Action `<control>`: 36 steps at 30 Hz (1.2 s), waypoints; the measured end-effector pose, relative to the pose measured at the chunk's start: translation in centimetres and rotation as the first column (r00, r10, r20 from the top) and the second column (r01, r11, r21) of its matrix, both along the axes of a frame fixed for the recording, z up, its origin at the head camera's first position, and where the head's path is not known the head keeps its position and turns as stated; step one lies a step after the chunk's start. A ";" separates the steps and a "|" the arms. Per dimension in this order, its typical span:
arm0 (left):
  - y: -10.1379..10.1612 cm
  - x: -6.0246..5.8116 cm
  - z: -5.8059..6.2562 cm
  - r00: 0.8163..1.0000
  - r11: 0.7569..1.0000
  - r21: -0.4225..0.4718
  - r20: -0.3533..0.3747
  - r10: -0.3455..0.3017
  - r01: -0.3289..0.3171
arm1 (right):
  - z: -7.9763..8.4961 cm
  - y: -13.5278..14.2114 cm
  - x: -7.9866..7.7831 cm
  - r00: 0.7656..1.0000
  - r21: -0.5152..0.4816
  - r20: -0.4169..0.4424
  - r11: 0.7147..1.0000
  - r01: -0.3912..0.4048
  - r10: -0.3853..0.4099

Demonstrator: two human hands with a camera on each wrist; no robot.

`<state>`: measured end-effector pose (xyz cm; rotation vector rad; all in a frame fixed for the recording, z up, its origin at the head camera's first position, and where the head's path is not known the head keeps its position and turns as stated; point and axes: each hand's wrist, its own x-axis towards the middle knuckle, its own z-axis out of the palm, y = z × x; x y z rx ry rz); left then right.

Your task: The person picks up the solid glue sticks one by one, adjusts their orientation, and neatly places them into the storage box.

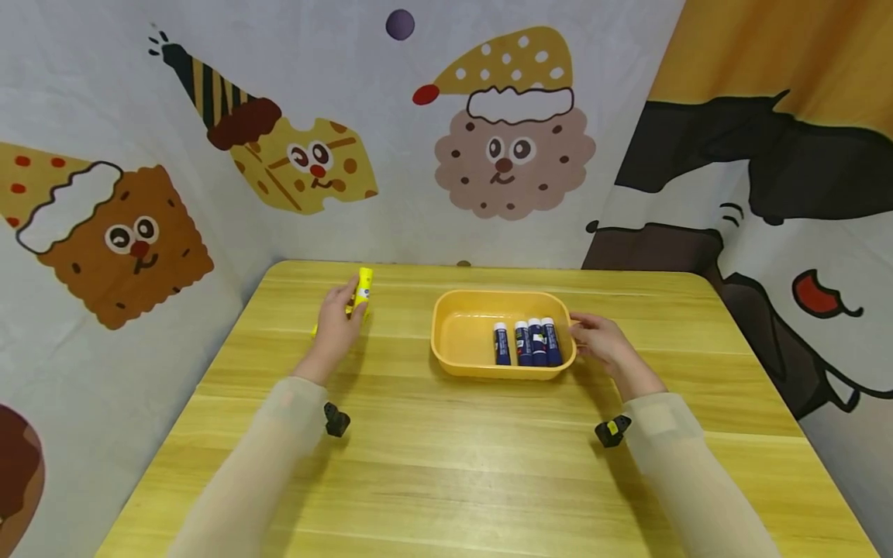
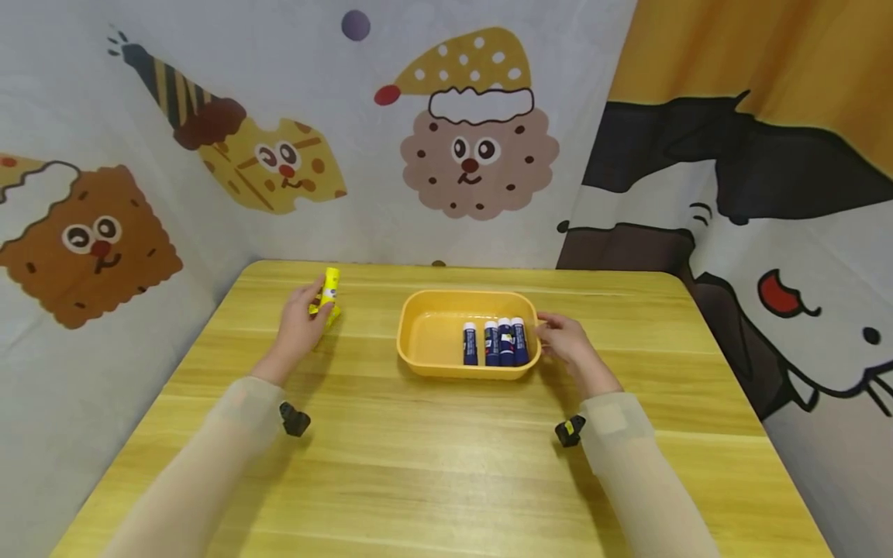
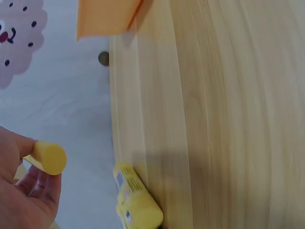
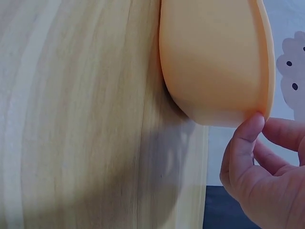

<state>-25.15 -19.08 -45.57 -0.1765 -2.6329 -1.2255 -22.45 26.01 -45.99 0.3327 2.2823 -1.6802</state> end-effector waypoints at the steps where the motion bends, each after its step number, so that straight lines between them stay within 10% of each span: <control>1: 0.3 0.2 0.1 1.000 1.000 0.011 0.008 -0.005 0.005 | 0.0 0.0 0.0 1.000 0.004 0.002 1.000 0.004 -0.004; 36: 8.7 1.3 1.4 0.970 0.991 0.134 0.237 -0.057 0.026 | 0.0 -1.1 0.1 0.996 0.019 0.010 0.996 0.085 -0.085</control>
